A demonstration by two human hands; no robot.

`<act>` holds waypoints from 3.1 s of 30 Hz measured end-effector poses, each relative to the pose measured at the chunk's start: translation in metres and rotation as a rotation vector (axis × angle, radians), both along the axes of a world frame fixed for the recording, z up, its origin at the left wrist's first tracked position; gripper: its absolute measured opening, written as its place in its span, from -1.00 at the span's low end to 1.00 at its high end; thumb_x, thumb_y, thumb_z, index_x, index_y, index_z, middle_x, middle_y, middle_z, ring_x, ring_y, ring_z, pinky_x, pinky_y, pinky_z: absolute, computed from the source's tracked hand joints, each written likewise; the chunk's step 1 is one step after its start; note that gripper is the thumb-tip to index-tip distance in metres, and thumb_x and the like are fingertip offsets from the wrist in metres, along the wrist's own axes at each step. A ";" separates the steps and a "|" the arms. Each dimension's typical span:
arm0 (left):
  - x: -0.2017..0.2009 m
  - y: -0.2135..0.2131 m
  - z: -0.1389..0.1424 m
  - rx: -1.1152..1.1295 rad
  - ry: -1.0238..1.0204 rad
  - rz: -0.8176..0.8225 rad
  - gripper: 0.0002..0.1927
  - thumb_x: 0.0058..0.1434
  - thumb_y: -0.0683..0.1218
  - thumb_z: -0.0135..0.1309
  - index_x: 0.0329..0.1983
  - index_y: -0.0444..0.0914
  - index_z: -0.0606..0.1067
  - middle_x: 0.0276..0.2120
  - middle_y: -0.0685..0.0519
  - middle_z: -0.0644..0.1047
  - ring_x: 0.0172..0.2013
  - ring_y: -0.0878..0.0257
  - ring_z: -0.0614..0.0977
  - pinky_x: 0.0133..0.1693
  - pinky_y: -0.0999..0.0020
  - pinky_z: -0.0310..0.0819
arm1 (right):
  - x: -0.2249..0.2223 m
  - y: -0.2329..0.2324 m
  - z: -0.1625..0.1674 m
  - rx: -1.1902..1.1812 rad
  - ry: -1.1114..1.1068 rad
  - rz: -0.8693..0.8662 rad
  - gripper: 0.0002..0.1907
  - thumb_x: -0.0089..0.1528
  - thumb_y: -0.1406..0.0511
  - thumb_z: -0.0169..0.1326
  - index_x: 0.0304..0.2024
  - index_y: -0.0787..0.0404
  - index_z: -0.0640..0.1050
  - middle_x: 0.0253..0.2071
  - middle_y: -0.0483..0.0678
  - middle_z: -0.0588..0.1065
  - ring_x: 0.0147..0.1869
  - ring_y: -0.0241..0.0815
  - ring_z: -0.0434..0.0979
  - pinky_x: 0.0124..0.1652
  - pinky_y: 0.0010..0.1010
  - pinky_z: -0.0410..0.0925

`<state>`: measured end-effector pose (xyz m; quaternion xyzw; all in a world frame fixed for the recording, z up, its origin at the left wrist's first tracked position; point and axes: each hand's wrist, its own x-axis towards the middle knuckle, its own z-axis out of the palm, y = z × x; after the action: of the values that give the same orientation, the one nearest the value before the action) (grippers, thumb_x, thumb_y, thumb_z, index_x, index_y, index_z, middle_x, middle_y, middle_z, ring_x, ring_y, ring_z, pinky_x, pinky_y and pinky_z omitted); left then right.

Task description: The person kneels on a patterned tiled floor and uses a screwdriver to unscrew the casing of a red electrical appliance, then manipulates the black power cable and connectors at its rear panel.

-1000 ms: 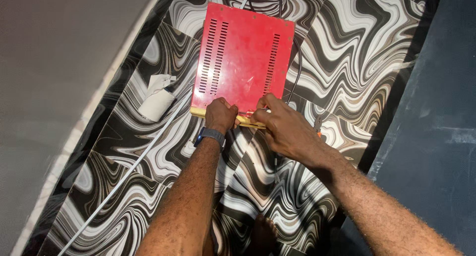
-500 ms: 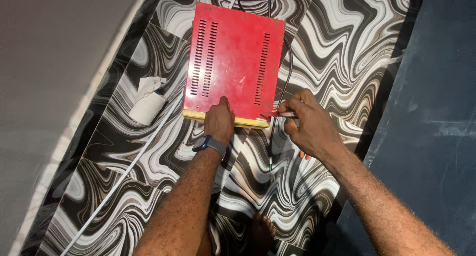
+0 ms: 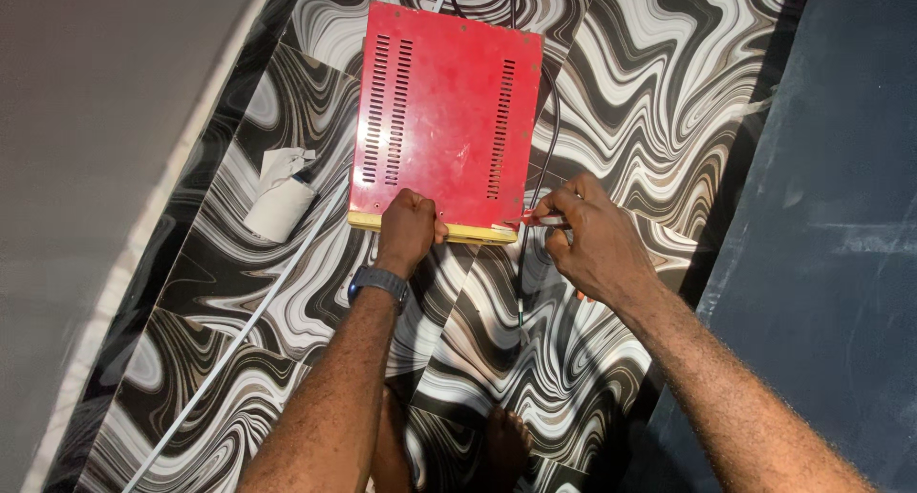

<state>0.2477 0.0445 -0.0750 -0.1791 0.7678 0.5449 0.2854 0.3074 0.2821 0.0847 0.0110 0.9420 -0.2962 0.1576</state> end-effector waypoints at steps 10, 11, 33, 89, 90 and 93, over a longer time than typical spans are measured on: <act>-0.002 0.006 -0.002 0.457 -0.118 0.177 -0.66 0.44 -0.06 -0.28 -0.27 -0.34 0.45 -0.52 0.00 0.55 -0.53 0.29 0.53 -0.44 0.40 0.41 | -0.001 -0.002 0.003 0.025 0.019 0.021 -0.66 0.17 0.38 0.07 0.01 0.26 0.53 -0.08 0.04 0.35 -0.18 -0.07 0.57 -0.17 -0.22 0.49; -0.002 0.008 -0.005 0.417 -0.096 0.145 -0.65 0.47 -0.04 -0.24 -0.28 -0.34 0.47 -0.54 0.03 0.53 -0.54 0.31 0.51 -0.45 0.40 0.37 | 0.000 -0.002 0.003 0.029 -0.005 0.012 -0.67 0.17 0.38 0.07 0.01 0.26 0.53 -0.08 0.04 0.35 -0.18 -0.06 0.57 -0.18 -0.22 0.49; 0.007 0.029 -0.026 0.262 -0.039 0.025 -0.75 0.37 -0.22 -0.17 -0.10 -0.37 0.54 -0.59 0.09 0.48 -0.59 0.36 0.43 -0.48 0.45 0.33 | -0.007 -0.024 0.010 0.275 -0.252 0.111 -0.63 0.42 0.11 -0.09 -0.01 0.31 0.45 -0.19 0.16 0.52 -0.22 0.15 0.63 -0.17 -0.02 0.51; -0.003 0.027 -0.025 -0.143 0.095 -0.022 -0.90 0.19 -0.11 0.24 -0.32 -0.24 0.68 -0.48 0.01 0.65 -0.44 0.30 0.66 -0.31 0.38 0.55 | -0.020 -0.020 0.002 0.200 -0.122 -0.004 -0.63 0.34 0.15 -0.06 -0.23 0.35 0.56 -0.49 0.28 0.54 -0.34 0.32 0.58 -0.25 0.11 0.43; -0.003 0.027 -0.026 -0.144 0.094 -0.023 -0.90 0.18 -0.11 0.23 -0.31 -0.24 0.68 -0.48 0.01 0.65 -0.44 0.30 0.66 -0.31 0.38 0.55 | -0.020 -0.021 0.002 0.203 -0.111 0.001 -0.63 0.34 0.15 -0.06 -0.23 0.35 0.56 -0.50 0.27 0.54 -0.34 0.31 0.58 -0.26 0.10 0.43; -0.003 0.027 -0.026 -0.141 0.100 -0.025 -0.90 0.18 -0.12 0.24 -0.32 -0.24 0.68 -0.48 0.02 0.65 -0.44 0.30 0.67 -0.31 0.39 0.56 | -0.021 -0.024 0.005 0.201 -0.237 -0.024 -0.60 0.38 0.13 -0.14 -0.23 0.32 0.55 -0.53 0.20 0.55 -0.40 0.17 0.63 -0.32 0.03 0.47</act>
<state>0.2450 0.0711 -0.1012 -0.1619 0.8198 0.4940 0.2401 0.2865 0.2586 0.0894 0.0729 0.9415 -0.1987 0.2624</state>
